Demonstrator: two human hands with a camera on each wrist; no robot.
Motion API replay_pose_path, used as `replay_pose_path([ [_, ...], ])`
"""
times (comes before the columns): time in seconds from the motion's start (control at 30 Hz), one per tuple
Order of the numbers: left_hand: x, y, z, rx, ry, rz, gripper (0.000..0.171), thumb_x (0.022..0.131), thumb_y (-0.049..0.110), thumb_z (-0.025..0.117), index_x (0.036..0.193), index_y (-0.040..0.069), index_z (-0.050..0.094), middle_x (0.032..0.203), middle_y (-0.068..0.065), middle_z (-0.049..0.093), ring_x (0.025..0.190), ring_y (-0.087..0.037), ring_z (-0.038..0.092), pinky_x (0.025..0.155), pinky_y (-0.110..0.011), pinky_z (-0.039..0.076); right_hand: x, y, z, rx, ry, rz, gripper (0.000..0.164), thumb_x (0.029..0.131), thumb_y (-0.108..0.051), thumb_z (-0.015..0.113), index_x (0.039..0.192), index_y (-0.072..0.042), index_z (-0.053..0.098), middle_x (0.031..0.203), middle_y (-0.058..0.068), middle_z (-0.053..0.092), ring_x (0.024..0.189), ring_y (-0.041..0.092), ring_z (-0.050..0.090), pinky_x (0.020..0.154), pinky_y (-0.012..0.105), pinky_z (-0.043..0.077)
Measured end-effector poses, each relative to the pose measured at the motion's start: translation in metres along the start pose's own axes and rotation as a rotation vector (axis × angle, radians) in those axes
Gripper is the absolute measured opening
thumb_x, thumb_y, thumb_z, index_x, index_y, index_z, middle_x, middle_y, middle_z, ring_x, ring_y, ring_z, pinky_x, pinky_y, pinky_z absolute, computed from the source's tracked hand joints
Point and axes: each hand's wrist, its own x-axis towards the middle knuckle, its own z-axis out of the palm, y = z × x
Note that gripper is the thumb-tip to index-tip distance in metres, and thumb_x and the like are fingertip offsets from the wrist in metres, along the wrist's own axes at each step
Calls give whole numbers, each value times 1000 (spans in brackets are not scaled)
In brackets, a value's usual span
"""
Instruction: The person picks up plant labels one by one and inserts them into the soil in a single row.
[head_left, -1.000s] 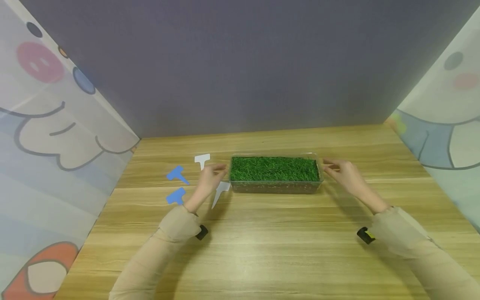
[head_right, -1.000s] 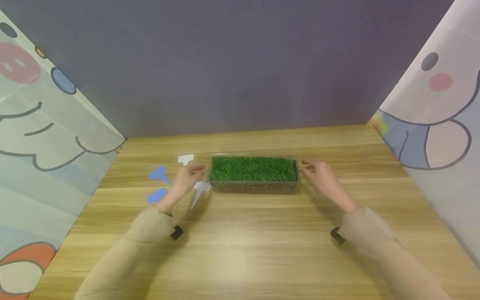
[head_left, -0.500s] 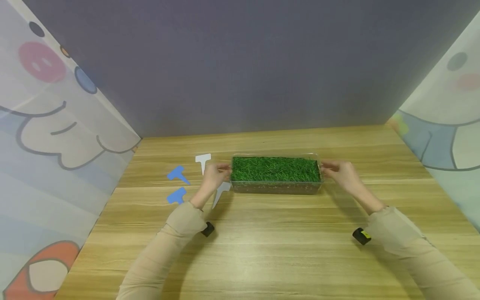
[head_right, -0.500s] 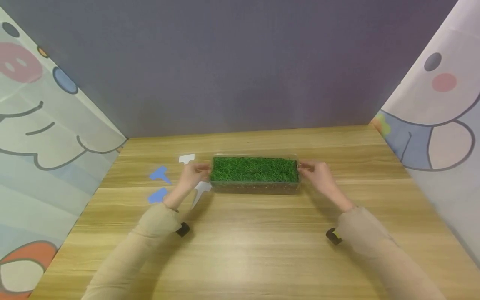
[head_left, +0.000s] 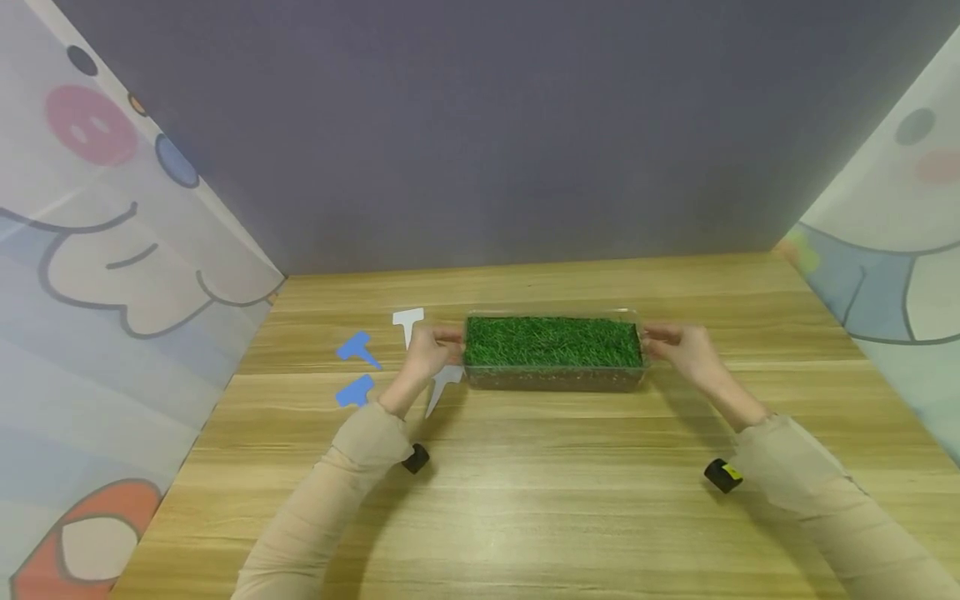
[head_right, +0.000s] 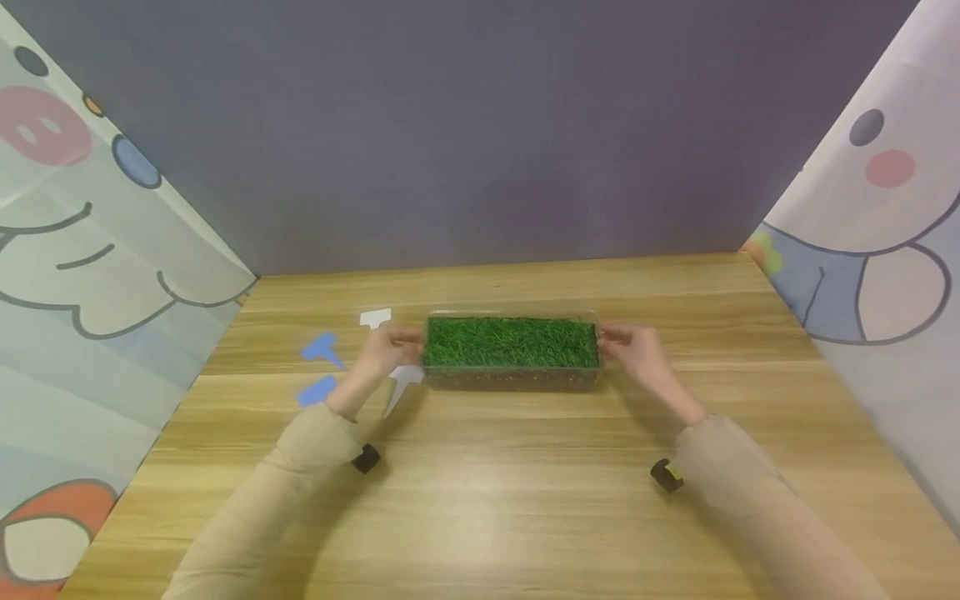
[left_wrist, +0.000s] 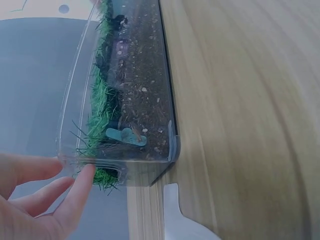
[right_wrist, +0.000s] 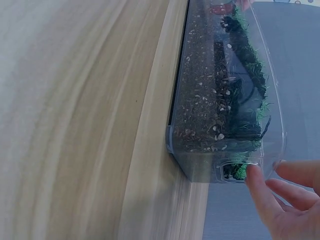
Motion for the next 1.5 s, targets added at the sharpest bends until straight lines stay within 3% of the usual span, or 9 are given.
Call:
replay_pose_path([
  [0.2, -4, 10, 0, -12, 4, -36, 28, 81, 2, 60, 108, -6, 58, 105, -20, 60, 83, -29, 61, 69, -29, 53, 1, 1, 1, 6, 3, -13, 38, 89, -2, 47, 121, 17, 40, 111, 34, 50, 89, 38, 59, 75, 33, 49],
  [0.23, -13, 25, 3, 22, 35, -85, 28, 81, -5, 56, 109, -11, 56, 108, -25, 57, 86, -33, 60, 71, -33, 53, 1, 1, 1, 4, 4, -18, 37, 89, -2, 48, 120, 18, 40, 111, 34, 50, 89, 39, 59, 75, 33, 49],
  [0.33, -9, 22, 3, 35, 35, -73, 29, 81, -7, 55, 110, -13, 54, 109, -27, 55, 86, -34, 60, 71, -34, 53, 2, -1, 1, -22, 7, -23, 37, 89, -2, 49, 120, 17, 41, 110, 33, 51, 87, 38, 60, 76, 35, 49],
  [0.43, 16, -25, -4, -22, -19, 36, 30, 81, 3, 62, 109, -7, 57, 104, -19, 60, 78, -27, 62, 65, -31, 53, 2, -1, 1, -47, 12, -21, 38, 88, -4, 50, 120, 16, 42, 109, 32, 52, 86, 36, 61, 75, 34, 50],
  [0.57, 26, -42, -7, -4, -45, 4, 32, 81, 8, 63, 111, -1, 58, 103, -14, 61, 76, -25, 62, 64, -32, 53, 2, 0, 1, -54, 14, -18, 38, 88, -5, 51, 120, 15, 44, 108, 31, 54, 85, 35, 61, 73, 31, 51],
  [0.67, -1, 6, -3, 83, -23, -81, 31, 82, -1, 57, 112, -7, 55, 106, -21, 58, 78, -29, 62, 70, -34, 53, 2, 0, 1, -42, 9, -11, 38, 88, -4, 51, 120, 14, 43, 108, 31, 53, 86, 35, 61, 73, 29, 51],
  [0.8, -25, 45, -2, 112, -41, -67, 31, 83, -6, 52, 113, -15, 50, 108, -28, 54, 81, -36, 59, 73, -37, 51, 1, 0, 0, -35, -3, 13, 39, 89, -6, 49, 121, 14, 42, 111, 31, 52, 88, 36, 60, 75, 33, 50],
  [0.93, -25, 50, -3, 121, -45, -78, 30, 83, -6, 53, 112, -14, 51, 107, -27, 55, 83, -38, 59, 75, -39, 50, 1, -2, 1, -34, -5, 26, 39, 90, -8, 50, 121, 14, 43, 109, 30, 53, 88, 36, 60, 76, 35, 50],
  [1.5, -12, 32, -4, 171, -15, -72, 29, 81, -4, 57, 109, -8, 57, 103, -21, 59, 76, -35, 61, 71, -40, 51, 3, -3, 1, -17, 3, 38, 37, 88, -4, 51, 119, 15, 44, 110, 31, 52, 82, 32, 63, 71, 30, 52],
])
